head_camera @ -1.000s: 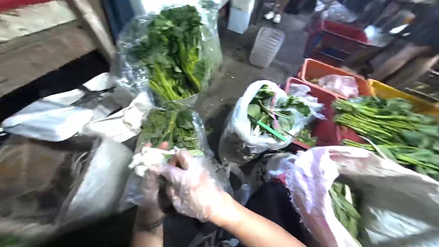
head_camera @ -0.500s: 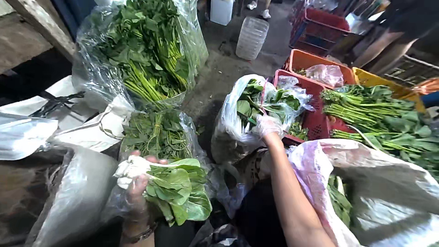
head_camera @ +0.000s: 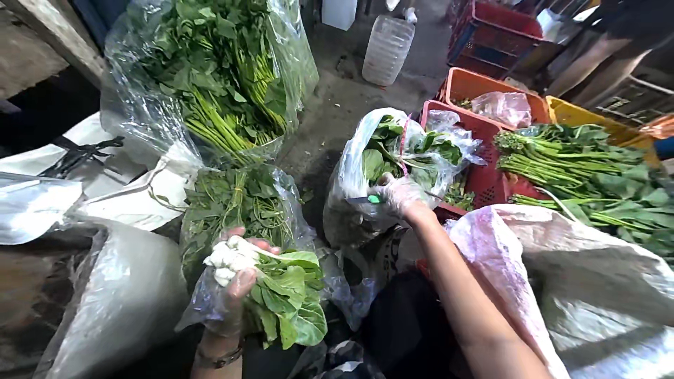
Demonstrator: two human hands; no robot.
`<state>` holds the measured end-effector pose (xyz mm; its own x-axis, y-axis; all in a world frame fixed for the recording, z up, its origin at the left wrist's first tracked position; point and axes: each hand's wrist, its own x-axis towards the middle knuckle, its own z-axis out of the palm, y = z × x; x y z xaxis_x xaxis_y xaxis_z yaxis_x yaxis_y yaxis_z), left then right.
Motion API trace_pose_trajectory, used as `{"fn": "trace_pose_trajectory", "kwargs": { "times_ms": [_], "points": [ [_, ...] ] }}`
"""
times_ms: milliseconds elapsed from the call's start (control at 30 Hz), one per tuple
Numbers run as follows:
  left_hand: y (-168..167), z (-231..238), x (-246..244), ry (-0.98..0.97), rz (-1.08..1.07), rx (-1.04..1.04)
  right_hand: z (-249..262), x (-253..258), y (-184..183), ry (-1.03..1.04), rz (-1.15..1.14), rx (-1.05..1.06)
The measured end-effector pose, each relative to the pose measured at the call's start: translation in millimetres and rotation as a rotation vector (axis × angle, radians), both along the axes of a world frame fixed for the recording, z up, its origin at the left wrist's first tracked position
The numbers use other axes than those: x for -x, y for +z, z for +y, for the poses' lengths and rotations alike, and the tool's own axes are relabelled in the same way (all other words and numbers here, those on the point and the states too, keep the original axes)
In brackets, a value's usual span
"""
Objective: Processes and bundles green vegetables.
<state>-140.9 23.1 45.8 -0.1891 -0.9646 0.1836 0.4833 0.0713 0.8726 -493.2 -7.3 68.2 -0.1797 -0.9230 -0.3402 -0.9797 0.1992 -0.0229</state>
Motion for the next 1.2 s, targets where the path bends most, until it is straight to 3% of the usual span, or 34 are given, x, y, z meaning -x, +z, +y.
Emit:
{"fn": "trace_pose_trajectory", "kwargs": {
  "times_ms": [67,300,467,533,600,700,867,1000,1133,1200],
  "points": [
    [-7.6,-3.2,-2.6,-0.006,0.002,0.047,1.7,5.9,1.7,0.022,-0.038,0.051],
    [-7.6,-6.3,1.9,0.066,-0.002,0.041,1.7,49.9,41.4,-0.054,-0.507,0.740],
    [-7.6,-3.2,3.7,0.095,-0.009,-0.018,-35.1,69.6,62.4,-0.085,-0.356,0.931],
    [-6.3,-2.5,2.3,0.130,-0.041,-0.033,-40.0,73.1,81.0,-0.123,-0.398,0.993],
    [-6.2,-2.7,0.3,0.153,-0.058,-0.043,-44.9,82.1,90.3,-0.098,-0.581,1.142],
    [-6.5,-5.6,-1.3,0.125,-0.021,-0.035,-33.2,56.2,111.8,-0.176,-0.966,1.214],
    [-0.5,-2.2,-6.9,0.002,0.028,0.007,-11.2,-8.2,94.5,0.016,-1.436,0.994],
    [-11.5,-10.2,-26.3,-0.216,0.139,0.062,-2.5,-69.6,60.5,0.043,-1.833,0.502],
    [-18.9,-13.8,-27.4,-0.454,0.168,0.103,4.3,-128.2,35.4,-0.035,-1.982,0.157],
    [-15.4,-10.0,-22.1,-0.476,0.113,0.103,6.4,-150.4,24.1,-0.062,-1.992,0.082]
  ]
}}
